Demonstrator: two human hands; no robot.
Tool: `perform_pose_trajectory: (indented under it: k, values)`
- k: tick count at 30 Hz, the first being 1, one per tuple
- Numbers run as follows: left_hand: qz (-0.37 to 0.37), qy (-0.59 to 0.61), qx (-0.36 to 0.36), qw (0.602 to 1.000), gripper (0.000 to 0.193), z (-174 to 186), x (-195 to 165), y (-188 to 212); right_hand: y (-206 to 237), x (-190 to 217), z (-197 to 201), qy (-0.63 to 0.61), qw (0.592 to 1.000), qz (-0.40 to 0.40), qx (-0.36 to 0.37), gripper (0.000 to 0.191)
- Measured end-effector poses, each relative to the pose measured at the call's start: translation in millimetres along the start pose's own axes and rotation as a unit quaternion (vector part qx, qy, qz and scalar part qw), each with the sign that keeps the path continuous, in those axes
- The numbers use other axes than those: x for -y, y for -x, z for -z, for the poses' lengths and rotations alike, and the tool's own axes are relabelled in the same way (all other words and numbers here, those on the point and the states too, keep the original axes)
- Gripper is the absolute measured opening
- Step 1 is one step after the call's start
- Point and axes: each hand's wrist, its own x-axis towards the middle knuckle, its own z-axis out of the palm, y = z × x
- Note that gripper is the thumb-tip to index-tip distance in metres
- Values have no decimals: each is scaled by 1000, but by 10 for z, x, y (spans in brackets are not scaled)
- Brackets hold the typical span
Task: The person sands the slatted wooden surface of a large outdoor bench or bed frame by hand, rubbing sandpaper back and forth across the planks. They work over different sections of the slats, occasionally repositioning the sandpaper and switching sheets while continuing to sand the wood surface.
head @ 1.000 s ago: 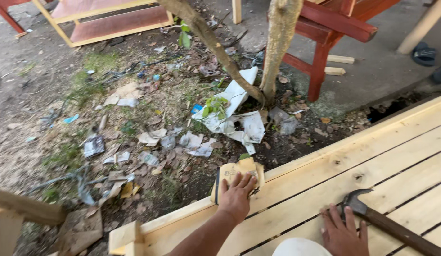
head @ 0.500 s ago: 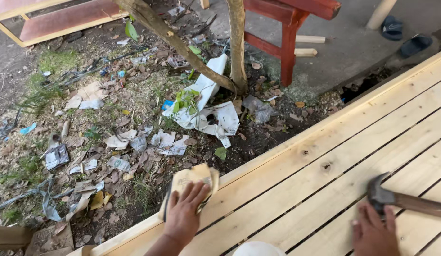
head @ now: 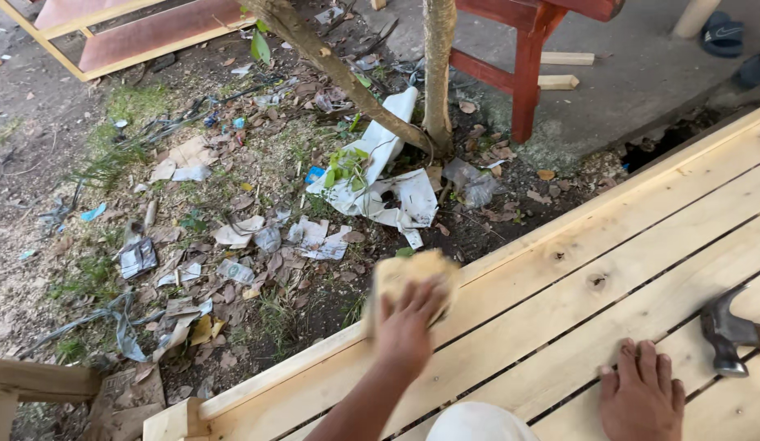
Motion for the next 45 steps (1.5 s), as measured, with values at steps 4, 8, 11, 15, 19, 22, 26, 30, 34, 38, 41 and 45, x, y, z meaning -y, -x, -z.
perform_pose_trajectory:
  k: [4,8,11,15,19,22,26,30,34,38,41,45]
  values:
    - [144,-79,82,983,90,110,1040,1128,18,-142,-20,8,1000,26,-5,64]
    - [241,-55,-77,966,75,34,1350,1437,27,-54,-162,53,998,-10,-20,61]
    - [132,-36,-100,986,78,-65,1040,983,-23,30,-201,45,999,-13,-20,66]
    - [21,6,3,1000,74,-97,382,-21,-116,60,-135,119,993,-6,11,71]
    - [-126,-19,-23,992,71,-155,-382,-781,-70,-36,-50,60,998,21,4,72]
    - [-166,-62,-10,984,69,-247,-655,-876,-55,-148,68,30,997,68,14,72]
    - [-281,36,16,959,72,-435,-246,-258,-120,-217,218,43,992,88,74,69]
    - [-314,43,68,946,67,-567,192,42,-256,-179,237,-35,991,121,42,66]
    - [-308,45,82,947,72,-692,-306,-624,-407,-205,157,-45,992,115,23,68]
    - [-330,-12,55,942,63,-819,-1354,-1636,-508,-296,92,-31,994,103,-1,66]
    - [-285,8,94,954,54,-837,-1835,-1997,-551,-344,105,-13,999,50,12,64]
    - [-249,-2,84,965,59,-772,-1354,-1476,-671,-408,206,-13,998,-15,61,66]
